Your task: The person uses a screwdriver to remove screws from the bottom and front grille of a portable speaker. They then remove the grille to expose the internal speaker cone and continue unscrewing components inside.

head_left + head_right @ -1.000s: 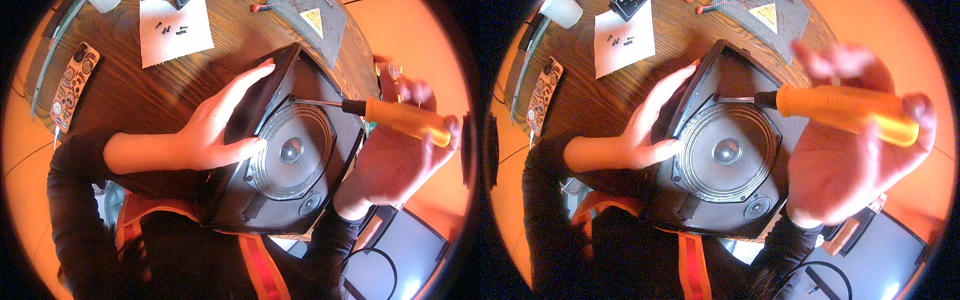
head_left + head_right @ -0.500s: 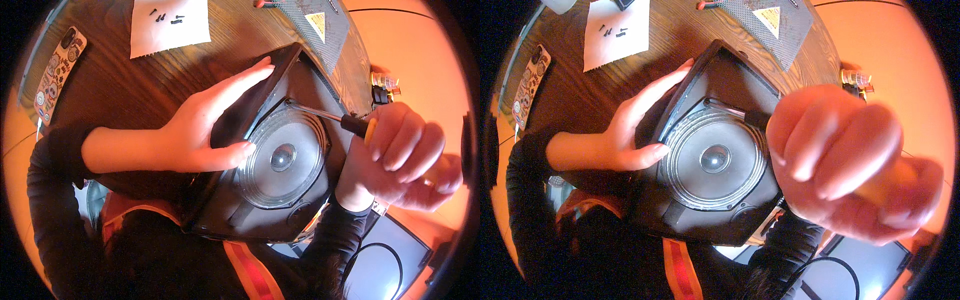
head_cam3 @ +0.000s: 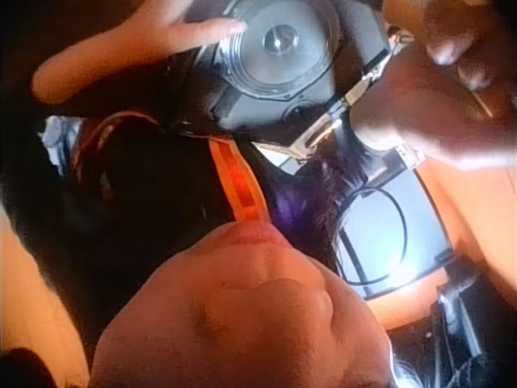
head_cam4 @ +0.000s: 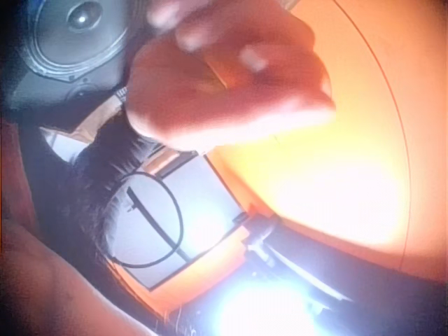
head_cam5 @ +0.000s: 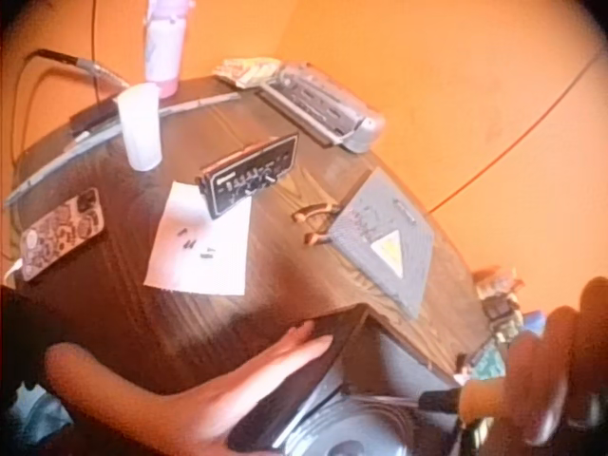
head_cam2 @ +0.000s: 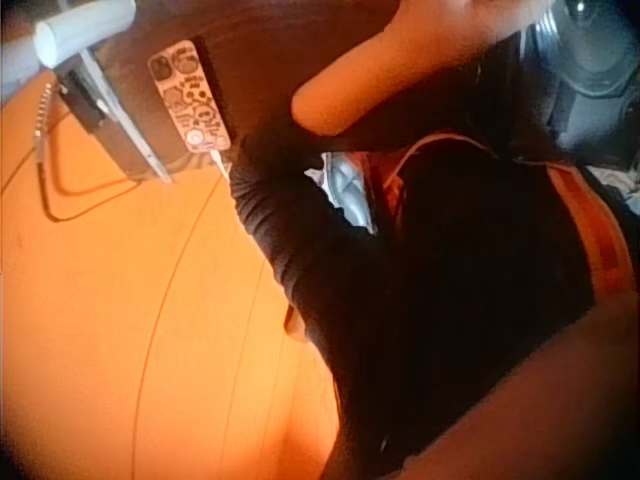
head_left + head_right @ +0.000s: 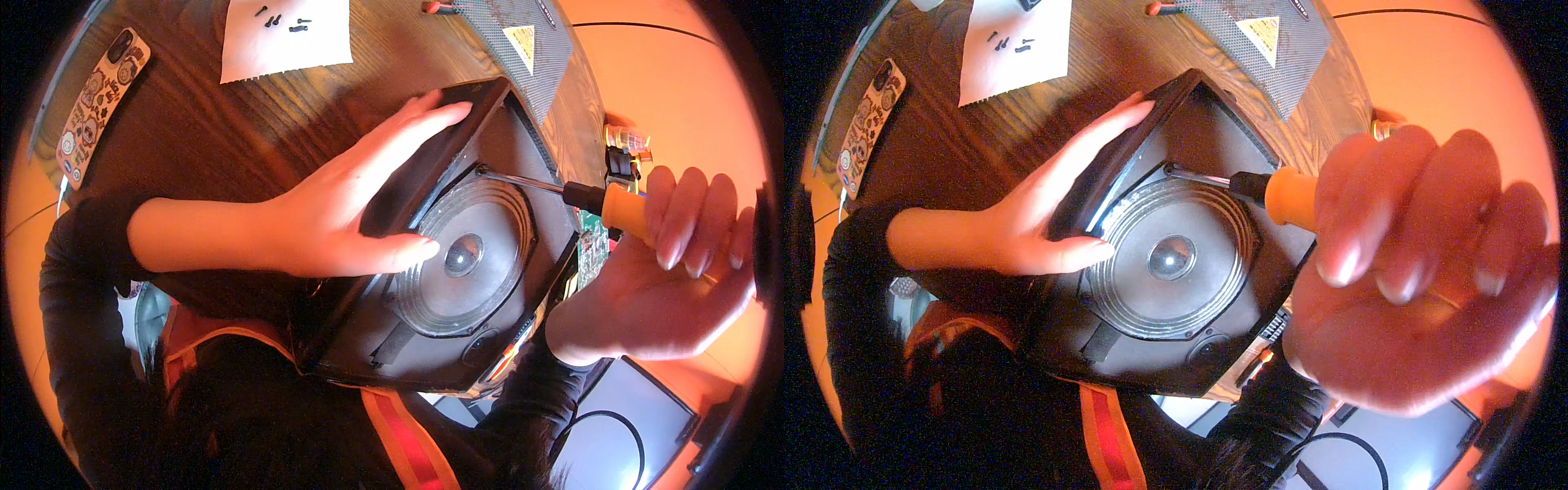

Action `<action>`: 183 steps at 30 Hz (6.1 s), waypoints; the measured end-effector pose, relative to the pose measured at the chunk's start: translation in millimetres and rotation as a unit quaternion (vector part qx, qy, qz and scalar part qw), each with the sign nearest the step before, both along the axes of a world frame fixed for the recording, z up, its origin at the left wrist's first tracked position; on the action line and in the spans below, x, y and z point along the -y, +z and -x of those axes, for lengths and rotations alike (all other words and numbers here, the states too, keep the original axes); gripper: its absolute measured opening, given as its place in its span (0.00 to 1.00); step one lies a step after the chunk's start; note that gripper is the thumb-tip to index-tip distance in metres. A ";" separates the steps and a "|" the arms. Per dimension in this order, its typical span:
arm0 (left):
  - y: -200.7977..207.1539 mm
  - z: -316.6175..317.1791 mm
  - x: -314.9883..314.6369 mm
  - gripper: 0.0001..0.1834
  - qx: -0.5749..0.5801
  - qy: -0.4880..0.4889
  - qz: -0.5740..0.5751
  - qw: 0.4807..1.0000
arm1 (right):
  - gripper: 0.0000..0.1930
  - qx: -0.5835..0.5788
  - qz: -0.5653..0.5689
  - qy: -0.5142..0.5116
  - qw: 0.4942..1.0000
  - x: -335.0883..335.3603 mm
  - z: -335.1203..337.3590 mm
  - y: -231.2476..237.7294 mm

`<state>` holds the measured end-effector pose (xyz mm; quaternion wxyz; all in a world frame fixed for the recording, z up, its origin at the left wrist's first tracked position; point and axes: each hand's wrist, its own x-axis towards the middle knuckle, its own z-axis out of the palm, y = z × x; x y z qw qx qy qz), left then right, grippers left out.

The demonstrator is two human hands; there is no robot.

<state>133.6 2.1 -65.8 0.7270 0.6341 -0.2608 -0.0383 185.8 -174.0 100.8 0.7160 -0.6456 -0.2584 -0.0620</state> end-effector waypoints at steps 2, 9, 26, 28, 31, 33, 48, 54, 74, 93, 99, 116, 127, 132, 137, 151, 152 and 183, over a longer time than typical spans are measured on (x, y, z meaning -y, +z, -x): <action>3.2 0.4 -0.5 0.53 -0.043 -0.044 -0.021 0.998 | 0.09 -0.024 -0.034 0.060 0.997 -1.2 -2.2 -4.0; 9.0 -4.9 -8.5 0.54 -0.010 -0.071 -0.060 0.996 | 0.13 -0.036 -0.075 0.169 0.982 1.6 -10.7 -12.5; 1.6 -2.4 -0.7 0.49 0.058 0.011 -0.041 0.997 | 0.17 0.107 0.368 -0.079 0.920 -15.0 -21.1 24.5; 5.6 -4.7 -2.3 0.49 0.066 0.015 -0.059 0.996 | 0.13 0.091 0.294 -0.100 0.946 -13.3 -12.4 19.4; 20.7 -13.3 -5.5 0.46 0.146 0.051 -0.116 0.981 | 0.08 0.012 0.104 0.015 0.994 -10.9 -6.1 10.7; 33.2 -29.0 -5.3 0.33 0.143 0.049 -0.059 0.987 | 0.06 -0.048 -0.003 0.094 0.994 -11.2 -9.1 6.8; 63.4 -35.1 9.5 0.17 0.167 0.125 -0.143 0.968 | 0.09 -0.089 -0.090 0.382 0.916 10.0 -57.5 -9.2; 22.3 2.1 17.3 0.42 0.104 0.169 -0.184 0.963 | 0.09 -0.089 -0.065 0.371 0.922 2.6 -43.7 -2.2; 23.8 -65.1 21.2 0.36 0.072 -0.044 -0.181 0.980 | 0.17 -0.053 0.016 0.663 0.746 -21.8 -76.6 -3.0; 79.2 -87.6 40.5 0.15 0.261 -0.031 -0.220 0.940 | 0.08 0.232 0.713 -0.042 0.660 21.2 -13.0 58.8; 89.9 -97.6 27.3 0.12 0.164 -0.199 -0.160 0.953 | 0.10 0.478 0.620 0.100 0.614 17.0 -20.4 60.1; 101.0 -103.2 16.1 0.16 0.180 -0.237 -0.190 0.935 | 0.07 0.651 0.583 0.107 0.475 13.5 -26.8 65.3; 84.9 -87.3 26.3 0.09 0.134 -0.093 -0.231 0.959 | 0.13 0.087 0.632 -0.059 0.768 40.7 -29.8 55.6; 81.8 -89.4 23.9 0.09 0.096 -0.128 -0.170 0.972 | 0.13 0.237 0.636 0.051 0.733 37.8 -27.9 61.3; 85.1 -93.2 23.1 0.09 0.209 -0.111 -0.221 0.946 | 0.13 0.189 0.635 -0.006 0.749 30.6 -22.7 58.7; 21.5 -11.3 37.3 0.34 -0.122 0.100 -0.019 0.987 | 0.11 -0.047 -0.013 0.031 0.998 14.3 -15.0 -1.8; 18.9 -11.4 37.0 0.34 -0.121 0.093 -0.013 0.988 | 0.12 -0.038 -0.031 0.043 0.998 14.7 -12.7 -5.0; 13.8 -16.1 34.7 0.36 -0.077 0.083 -0.064 0.992 | 0.16 -0.035 0.044 0.534 0.843 -1.9 -82.7 6.5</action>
